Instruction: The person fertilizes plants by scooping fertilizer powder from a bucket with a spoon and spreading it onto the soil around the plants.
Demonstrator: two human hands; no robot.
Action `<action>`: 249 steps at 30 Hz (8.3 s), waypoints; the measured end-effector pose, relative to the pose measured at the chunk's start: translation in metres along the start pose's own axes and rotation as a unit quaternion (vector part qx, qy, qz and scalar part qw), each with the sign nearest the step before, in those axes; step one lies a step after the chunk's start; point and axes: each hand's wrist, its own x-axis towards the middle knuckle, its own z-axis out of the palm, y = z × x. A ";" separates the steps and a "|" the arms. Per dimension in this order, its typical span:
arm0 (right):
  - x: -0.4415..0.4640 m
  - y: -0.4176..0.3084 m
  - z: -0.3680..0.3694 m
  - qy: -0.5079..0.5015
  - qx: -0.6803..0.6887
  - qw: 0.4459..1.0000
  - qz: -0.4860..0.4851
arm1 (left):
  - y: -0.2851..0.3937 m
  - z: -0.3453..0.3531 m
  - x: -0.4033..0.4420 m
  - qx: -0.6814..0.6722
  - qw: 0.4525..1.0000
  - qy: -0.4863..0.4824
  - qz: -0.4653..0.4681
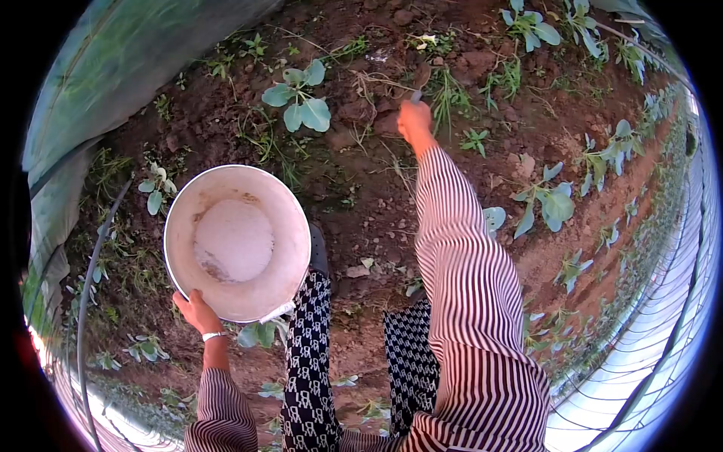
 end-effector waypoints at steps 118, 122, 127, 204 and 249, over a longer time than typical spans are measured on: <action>-0.067 0.251 -0.391 0.076 -0.291 0.921 -0.249 | 0.095 0.108 -0.211 0.149 0.935 -0.157 0.279; -0.070 0.246 -0.397 0.040 -0.294 0.934 -0.200 | 0.094 0.110 -0.208 0.168 0.930 -0.136 0.298; -0.115 0.299 -0.384 0.160 -0.199 0.948 -0.191 | 0.100 0.112 -0.212 0.166 0.931 -0.141 0.293; -0.181 0.031 -0.905 0.083 0.170 0.978 0.086 | 0.457 0.060 -0.509 -0.122 0.940 -0.310 0.076; -0.032 0.003 -0.905 0.037 -0.077 0.995 -0.046 | 0.538 0.095 -0.788 -0.230 0.878 -0.419 0.014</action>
